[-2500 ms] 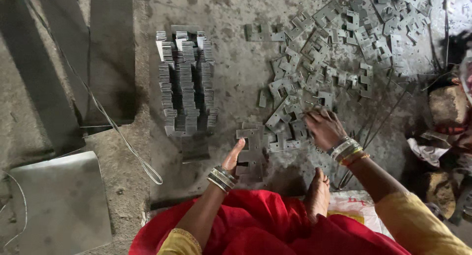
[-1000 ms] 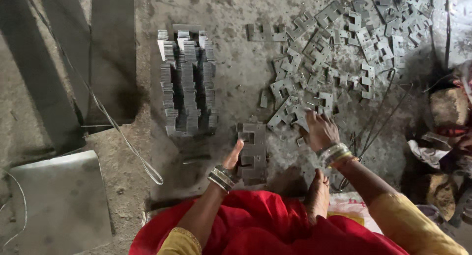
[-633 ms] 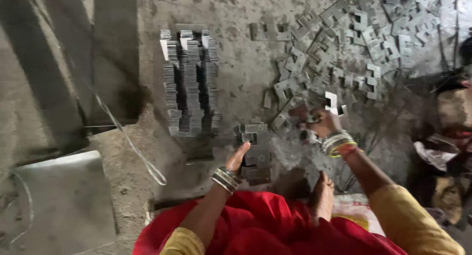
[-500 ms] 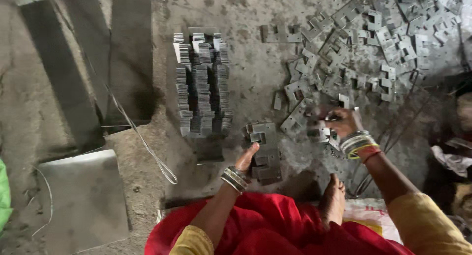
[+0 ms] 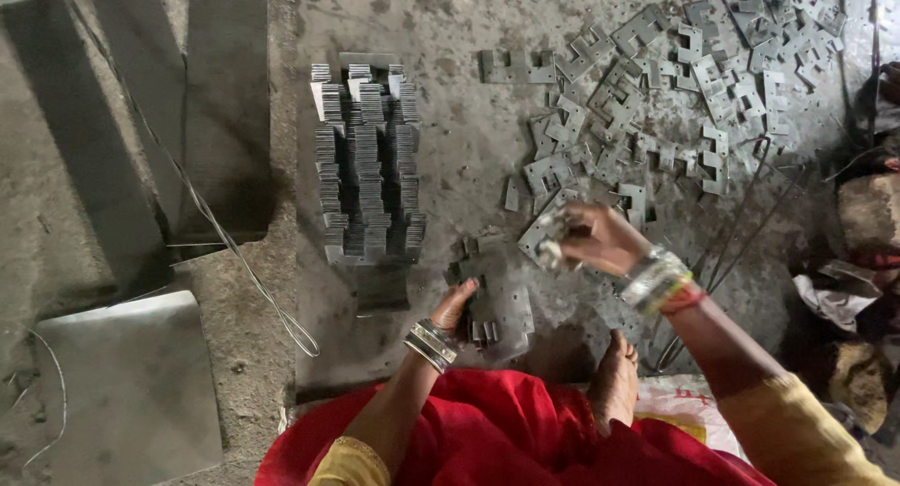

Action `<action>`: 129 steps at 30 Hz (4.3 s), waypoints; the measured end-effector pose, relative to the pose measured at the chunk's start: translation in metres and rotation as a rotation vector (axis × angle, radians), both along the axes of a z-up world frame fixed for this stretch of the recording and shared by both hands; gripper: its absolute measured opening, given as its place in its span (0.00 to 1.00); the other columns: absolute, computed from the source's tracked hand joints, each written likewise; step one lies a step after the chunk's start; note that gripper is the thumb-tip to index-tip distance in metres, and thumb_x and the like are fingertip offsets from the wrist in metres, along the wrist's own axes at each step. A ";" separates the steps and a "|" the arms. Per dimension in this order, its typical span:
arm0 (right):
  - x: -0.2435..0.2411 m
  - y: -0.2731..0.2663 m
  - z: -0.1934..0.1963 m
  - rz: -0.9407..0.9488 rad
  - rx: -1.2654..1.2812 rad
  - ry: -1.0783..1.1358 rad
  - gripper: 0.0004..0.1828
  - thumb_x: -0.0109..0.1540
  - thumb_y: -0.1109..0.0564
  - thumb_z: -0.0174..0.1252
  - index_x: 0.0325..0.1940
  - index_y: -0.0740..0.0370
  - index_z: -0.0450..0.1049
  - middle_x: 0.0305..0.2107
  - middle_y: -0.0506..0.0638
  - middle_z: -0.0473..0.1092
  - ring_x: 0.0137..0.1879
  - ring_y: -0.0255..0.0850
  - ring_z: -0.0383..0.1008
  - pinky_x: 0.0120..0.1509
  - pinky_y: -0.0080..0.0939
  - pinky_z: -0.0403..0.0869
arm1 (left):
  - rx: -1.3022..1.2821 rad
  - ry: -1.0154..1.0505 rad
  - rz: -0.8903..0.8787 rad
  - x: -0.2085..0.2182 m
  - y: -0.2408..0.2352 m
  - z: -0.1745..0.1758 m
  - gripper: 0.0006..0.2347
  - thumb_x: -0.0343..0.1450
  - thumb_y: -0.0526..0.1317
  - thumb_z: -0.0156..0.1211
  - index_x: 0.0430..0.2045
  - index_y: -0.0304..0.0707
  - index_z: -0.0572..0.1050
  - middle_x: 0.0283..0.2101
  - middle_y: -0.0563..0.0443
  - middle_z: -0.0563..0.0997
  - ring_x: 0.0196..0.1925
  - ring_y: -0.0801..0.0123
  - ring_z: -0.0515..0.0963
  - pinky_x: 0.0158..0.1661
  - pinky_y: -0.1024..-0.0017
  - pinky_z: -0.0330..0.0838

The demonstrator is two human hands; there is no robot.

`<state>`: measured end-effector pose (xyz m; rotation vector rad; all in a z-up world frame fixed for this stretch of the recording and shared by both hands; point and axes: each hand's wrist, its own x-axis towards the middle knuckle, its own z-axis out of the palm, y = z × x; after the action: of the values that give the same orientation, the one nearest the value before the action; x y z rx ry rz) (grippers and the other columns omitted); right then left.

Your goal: The person stacks L-shaped and E-shaped metal pieces by hand from a large pile on the floor into neat piles, and moves long flat metal strips.

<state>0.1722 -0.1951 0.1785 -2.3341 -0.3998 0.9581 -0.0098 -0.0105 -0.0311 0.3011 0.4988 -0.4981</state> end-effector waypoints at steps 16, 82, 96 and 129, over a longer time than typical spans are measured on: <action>0.035 -0.017 -0.032 0.410 -0.558 -0.628 0.26 0.56 0.65 0.63 0.57 0.48 0.76 0.51 0.47 0.75 0.56 0.47 0.76 0.63 0.48 0.74 | -0.063 0.035 -0.157 -0.002 0.016 0.028 0.27 0.67 0.55 0.70 0.55 0.36 0.76 0.46 0.43 0.82 0.41 0.60 0.84 0.40 0.63 0.80; -0.138 -0.062 -0.070 0.147 0.185 -0.601 0.42 0.49 0.49 0.70 0.61 0.66 0.62 0.44 0.61 0.68 0.52 0.62 0.67 0.57 0.55 0.71 | 1.884 -0.857 -1.008 0.055 -0.012 0.124 0.39 0.50 0.57 0.83 0.53 0.35 0.76 0.54 0.39 0.81 0.57 0.48 0.80 0.58 0.59 0.74; -0.152 -0.069 -0.102 -0.080 0.336 -0.552 0.47 0.49 0.56 0.70 0.69 0.58 0.59 0.53 0.63 0.64 0.56 0.64 0.69 0.57 0.57 0.74 | 1.241 -0.394 0.310 0.013 -0.029 0.041 0.23 0.84 0.52 0.49 0.49 0.26 0.82 0.43 0.42 0.88 0.43 0.66 0.83 0.45 0.73 0.73; -0.128 -0.084 -0.108 0.018 0.199 -0.469 0.44 0.48 0.60 0.64 0.69 0.58 0.61 0.56 0.64 0.64 0.59 0.66 0.68 0.61 0.56 0.73 | 1.397 -0.502 -0.373 -0.026 -0.020 0.136 0.46 0.60 0.53 0.72 0.73 0.50 0.49 0.73 0.37 0.56 0.74 0.46 0.56 0.67 0.51 0.56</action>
<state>0.0447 -0.2793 0.0710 -2.3558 -0.6686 0.3466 -0.0359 -0.0303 0.1046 1.8358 0.2176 -0.3362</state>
